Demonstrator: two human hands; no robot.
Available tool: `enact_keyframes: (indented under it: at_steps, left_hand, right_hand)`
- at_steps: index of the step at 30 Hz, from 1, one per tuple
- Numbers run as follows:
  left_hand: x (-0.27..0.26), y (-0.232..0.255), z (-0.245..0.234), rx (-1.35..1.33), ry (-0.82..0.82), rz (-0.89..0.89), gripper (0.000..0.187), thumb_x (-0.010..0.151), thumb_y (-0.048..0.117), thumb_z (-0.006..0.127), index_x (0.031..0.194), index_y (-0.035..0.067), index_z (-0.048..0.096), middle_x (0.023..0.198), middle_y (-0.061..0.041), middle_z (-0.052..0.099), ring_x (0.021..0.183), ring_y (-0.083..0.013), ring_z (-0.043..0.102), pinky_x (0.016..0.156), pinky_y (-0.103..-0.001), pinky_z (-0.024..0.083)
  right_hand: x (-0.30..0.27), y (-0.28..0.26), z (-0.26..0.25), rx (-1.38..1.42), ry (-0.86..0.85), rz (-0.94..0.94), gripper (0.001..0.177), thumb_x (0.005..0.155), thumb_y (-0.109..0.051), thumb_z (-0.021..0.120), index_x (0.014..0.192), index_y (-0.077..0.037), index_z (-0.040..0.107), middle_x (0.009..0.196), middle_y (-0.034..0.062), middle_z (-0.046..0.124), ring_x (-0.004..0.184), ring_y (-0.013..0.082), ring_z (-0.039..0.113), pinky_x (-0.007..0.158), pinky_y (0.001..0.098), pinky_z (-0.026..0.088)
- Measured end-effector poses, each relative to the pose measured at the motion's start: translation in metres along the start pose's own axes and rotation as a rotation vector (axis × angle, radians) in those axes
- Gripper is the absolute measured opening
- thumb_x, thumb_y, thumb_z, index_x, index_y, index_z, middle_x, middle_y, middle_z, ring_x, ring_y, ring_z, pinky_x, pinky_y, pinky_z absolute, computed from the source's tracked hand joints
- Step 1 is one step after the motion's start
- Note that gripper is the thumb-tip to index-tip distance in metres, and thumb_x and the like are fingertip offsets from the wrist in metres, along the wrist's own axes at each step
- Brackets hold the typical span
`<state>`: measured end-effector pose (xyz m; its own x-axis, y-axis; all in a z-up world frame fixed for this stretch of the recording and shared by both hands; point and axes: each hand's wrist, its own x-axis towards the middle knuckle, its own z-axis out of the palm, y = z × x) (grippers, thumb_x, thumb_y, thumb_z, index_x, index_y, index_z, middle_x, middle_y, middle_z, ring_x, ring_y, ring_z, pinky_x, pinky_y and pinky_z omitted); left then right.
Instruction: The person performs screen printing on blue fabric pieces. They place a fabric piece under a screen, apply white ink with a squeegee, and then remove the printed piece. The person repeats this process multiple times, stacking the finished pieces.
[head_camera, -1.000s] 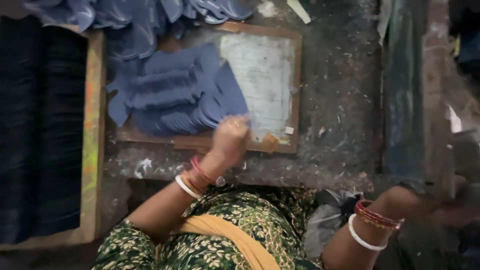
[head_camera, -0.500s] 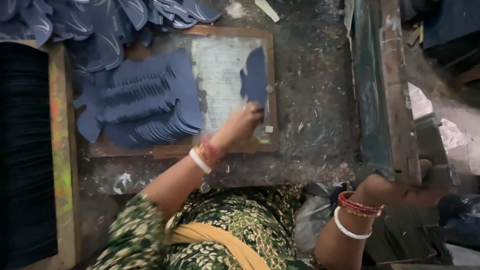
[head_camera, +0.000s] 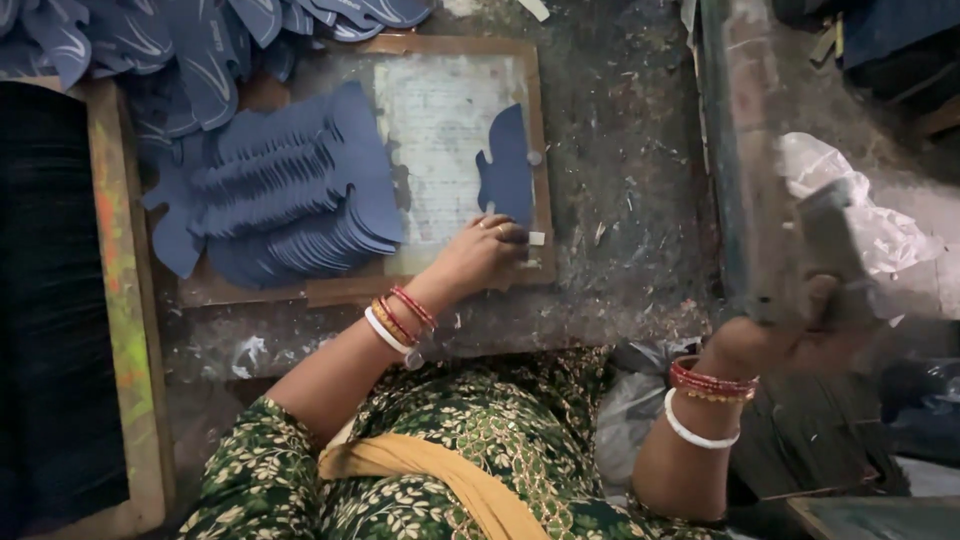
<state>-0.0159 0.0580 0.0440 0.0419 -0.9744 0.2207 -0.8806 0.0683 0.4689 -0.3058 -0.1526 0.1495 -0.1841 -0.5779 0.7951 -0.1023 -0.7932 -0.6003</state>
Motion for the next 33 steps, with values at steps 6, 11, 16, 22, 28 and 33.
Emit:
enact_keyframes:
  at_steps: [6, 11, 16, 22, 28, 33]
  left_hand:
    - [-0.049, 0.064, -0.022, -0.708, 0.061, -0.123, 0.027, 0.09, 0.028, 0.07, 0.112, 0.012, 0.077, 0.11, -0.005, 0.076, 0.105, -0.0252, 0.065, 0.094, -0.039, 0.05]
    - [-0.085, 0.062, -0.044, -0.994, 0.113, -0.656, 0.04, 0.091, 0.038, 0.071, 0.106, 0.001, 0.068, 0.09, -0.015, 0.071, 0.078, -0.0236, 0.07, 0.074, -0.036, 0.058]
    - [-0.095, 0.063, -0.034, -0.259, -0.094, -0.827, 0.058, 0.077, 0.053, 0.083, 0.087, -0.001, 0.064, 0.078, -0.02, 0.07, 0.074, -0.0352, 0.07, 0.07, -0.046, 0.056]
    - [-0.085, 0.051, -0.043, -0.029, -0.179, -0.753, 0.062, 0.07, 0.064, 0.081, 0.082, 0.004, 0.067, 0.076, -0.02, 0.07, 0.075, -0.0404, 0.07, 0.068, -0.052, 0.056]
    - [-0.086, 0.049, -0.05, -0.025, -0.185, -0.73, 0.067, 0.063, 0.071, 0.08, 0.074, 0.007, 0.067, 0.072, -0.018, 0.069, 0.073, -0.0396, 0.07, 0.066, -0.05, 0.055]
    - [-0.09, 0.046, -0.046, -0.065, -0.152, -0.74, 0.067, 0.062, 0.073, 0.079, 0.071, 0.008, 0.067, 0.068, -0.016, 0.069, 0.069, -0.0383, 0.069, 0.063, -0.05, 0.055]
  right_hand:
    - [-0.057, -0.059, 0.021, -0.015, -0.471, 0.039, 0.016, 0.107, -0.017, 0.07, 0.115, -0.003, 0.07, 0.098, 0.0112, 0.073, 0.077, 0.0236, 0.067, 0.068, 0.0369, 0.052]
    - [-0.05, -0.054, 0.03, -0.206, -1.02, -0.009, 0.027, 0.097, -0.01, 0.068, 0.124, -0.009, 0.071, 0.096, 0.0144, 0.072, 0.078, 0.0296, 0.07, 0.072, 0.0403, 0.055]
    - [-0.074, -0.043, 0.049, -0.376, -1.302, -0.033, 0.034, 0.086, -0.009, 0.068, 0.119, -0.014, 0.073, 0.096, 0.0155, 0.073, 0.085, 0.0372, 0.069, 0.074, 0.0456, 0.053]
    - [-0.071, -0.043, 0.162, -0.059, -1.462, -0.148, 0.013, 0.094, -0.017, 0.07, 0.106, -0.012, 0.072, 0.089, 0.0175, 0.069, 0.082, 0.0393, 0.068, 0.069, 0.0481, 0.053]
    - [-0.07, 0.034, 0.298, -0.237, -1.486, -0.314, 0.029, 0.096, -0.027, 0.067, 0.122, -0.016, 0.074, 0.1, 0.021, 0.072, 0.091, 0.0442, 0.068, 0.077, 0.0559, 0.052]
    - [-0.094, 0.021, 0.27, -0.096, -1.415, -0.269, 0.031, 0.089, -0.015, 0.065, 0.118, -0.018, 0.076, 0.106, 0.0154, 0.074, 0.093, 0.0388, 0.07, 0.077, 0.0483, 0.055]
